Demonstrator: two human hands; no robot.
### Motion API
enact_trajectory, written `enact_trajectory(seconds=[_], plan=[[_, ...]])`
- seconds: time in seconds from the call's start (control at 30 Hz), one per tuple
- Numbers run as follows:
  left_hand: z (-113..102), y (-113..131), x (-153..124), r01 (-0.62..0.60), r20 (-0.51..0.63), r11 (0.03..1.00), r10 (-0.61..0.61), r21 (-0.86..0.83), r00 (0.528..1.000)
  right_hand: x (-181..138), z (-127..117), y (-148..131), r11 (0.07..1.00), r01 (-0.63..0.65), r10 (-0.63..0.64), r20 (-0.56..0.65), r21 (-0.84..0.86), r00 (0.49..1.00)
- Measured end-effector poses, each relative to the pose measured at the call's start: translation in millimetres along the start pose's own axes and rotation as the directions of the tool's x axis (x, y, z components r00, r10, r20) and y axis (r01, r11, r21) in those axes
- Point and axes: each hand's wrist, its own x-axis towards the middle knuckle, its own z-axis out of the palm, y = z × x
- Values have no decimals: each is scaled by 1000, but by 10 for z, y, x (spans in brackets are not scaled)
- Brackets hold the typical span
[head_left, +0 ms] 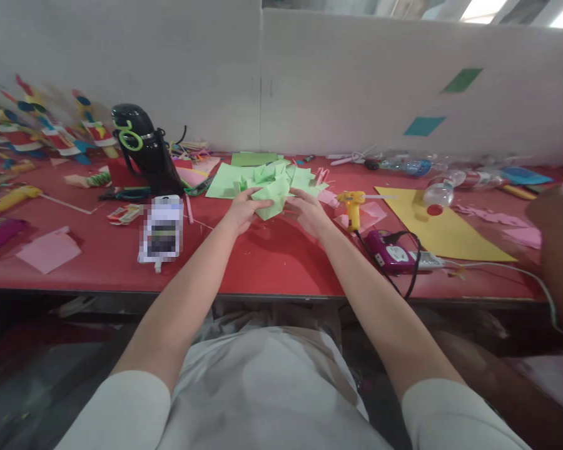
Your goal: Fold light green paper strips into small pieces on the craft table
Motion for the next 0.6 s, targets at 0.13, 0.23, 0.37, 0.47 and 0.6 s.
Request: enact_trajectory(seconds=[0.13,0.23,0.37,0.47,0.6], plan=[[10,5,-30,9,58,1000,-8,-7,998,-22,31,65,983,40,-31,53,-177,998],[12,18,-48,40,85,999,-41,22,996,5,8,113,977,51,-48,19,-207,999],[0,24,-47,32,49,997,-35,65,998,34,-43,117,983,44,-48,-19,-181,999],[-17,6,-30,5,-5,991,-4,135,1000,42,-62,107,975,28,-37,-36,-223,999],[-43,-21,2,-22,-28,983,27,180,999,51,-70,121,968,12,-18,-21,-250,1000]])
